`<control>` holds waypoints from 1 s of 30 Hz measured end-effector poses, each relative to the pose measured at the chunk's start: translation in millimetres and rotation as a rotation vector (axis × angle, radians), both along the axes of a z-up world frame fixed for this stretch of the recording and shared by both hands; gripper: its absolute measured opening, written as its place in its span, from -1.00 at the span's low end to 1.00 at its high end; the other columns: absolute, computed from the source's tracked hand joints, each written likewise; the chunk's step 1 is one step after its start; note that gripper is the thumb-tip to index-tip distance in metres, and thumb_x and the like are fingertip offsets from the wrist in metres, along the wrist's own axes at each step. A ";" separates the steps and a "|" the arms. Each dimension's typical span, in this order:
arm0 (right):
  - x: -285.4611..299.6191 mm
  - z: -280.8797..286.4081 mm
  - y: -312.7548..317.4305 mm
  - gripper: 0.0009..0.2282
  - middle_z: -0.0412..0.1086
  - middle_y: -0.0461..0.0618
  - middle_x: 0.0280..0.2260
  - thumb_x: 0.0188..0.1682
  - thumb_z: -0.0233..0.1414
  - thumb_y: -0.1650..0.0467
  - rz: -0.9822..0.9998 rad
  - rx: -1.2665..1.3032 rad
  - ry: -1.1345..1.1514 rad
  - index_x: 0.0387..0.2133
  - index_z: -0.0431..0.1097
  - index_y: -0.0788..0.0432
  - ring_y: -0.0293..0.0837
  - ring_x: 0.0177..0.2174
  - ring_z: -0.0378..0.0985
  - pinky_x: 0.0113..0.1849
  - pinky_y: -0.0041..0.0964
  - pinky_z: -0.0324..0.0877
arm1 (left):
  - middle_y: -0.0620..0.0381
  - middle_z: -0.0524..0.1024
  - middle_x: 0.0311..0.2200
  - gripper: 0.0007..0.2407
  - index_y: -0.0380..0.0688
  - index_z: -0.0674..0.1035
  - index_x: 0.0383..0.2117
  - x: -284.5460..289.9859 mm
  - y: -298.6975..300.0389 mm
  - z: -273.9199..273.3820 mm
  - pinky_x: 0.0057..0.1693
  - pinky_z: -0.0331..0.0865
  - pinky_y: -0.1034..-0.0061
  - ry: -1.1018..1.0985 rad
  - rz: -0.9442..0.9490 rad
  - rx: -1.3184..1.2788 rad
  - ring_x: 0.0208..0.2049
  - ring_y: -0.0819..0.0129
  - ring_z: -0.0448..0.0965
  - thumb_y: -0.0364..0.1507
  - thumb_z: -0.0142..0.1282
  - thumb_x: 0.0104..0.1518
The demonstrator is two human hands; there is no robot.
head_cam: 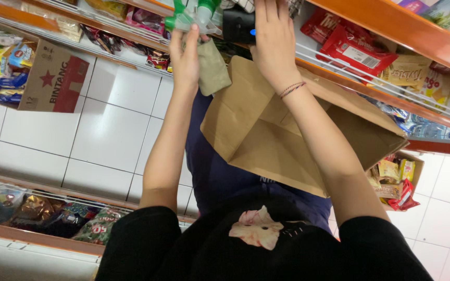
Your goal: The person wipes snack packages and shelves with cloths and a spray bottle, handles a barcode scanner, and moves items between the shelves and a cardboard box.
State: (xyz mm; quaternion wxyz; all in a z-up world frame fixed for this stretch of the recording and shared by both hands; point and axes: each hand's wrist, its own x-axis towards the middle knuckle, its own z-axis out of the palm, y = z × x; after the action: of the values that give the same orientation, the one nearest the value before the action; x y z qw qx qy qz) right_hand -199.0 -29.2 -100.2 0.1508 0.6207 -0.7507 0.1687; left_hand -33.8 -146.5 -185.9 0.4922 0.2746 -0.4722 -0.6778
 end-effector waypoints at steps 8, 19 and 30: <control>20.7 25.2 13.7 -0.14 0.07 0.29 0.24 -0.21 0.40 0.37 -0.018 -0.017 -0.068 0.34 0.02 0.30 0.28 0.22 0.10 0.18 0.10 0.16 | 0.18 0.51 -0.37 -0.79 -0.31 0.56 -0.01 24.6 39.7 36.1 0.00 0.35 0.56 -0.111 0.107 -0.018 -0.27 0.50 0.46 -0.42 0.07 0.36; 57.0 52.4 91.2 -0.52 0.46 0.07 -0.04 0.03 0.25 0.55 0.275 -0.019 -1.205 0.16 0.18 0.19 -0.13 -0.01 0.56 0.01 -0.24 0.51 | 0.09 0.45 -0.09 -0.70 -0.21 0.37 0.23 22.3 103.4 86.7 0.21 0.32 0.53 0.114 -0.167 -0.033 -0.03 0.42 0.46 -0.44 0.02 0.44; -79.4 -21.3 133.4 -0.49 0.46 0.18 0.03 0.02 0.08 0.66 0.022 -0.395 -1.551 0.19 0.01 0.22 -0.11 0.00 0.62 0.00 -0.23 0.60 | -0.02 0.30 0.22 -0.53 -0.07 0.39 0.26 9.3 146.2 97.3 0.20 0.41 0.40 -0.440 -0.183 -0.383 0.16 0.20 0.50 -0.52 0.24 0.20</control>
State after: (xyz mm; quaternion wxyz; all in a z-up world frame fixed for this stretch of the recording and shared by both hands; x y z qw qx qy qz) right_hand -278.5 104.2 -121.5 -0.3089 0.2957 -0.5916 0.6835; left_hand -24.5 -0.3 -88.6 0.3579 0.2733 -0.7094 -0.5421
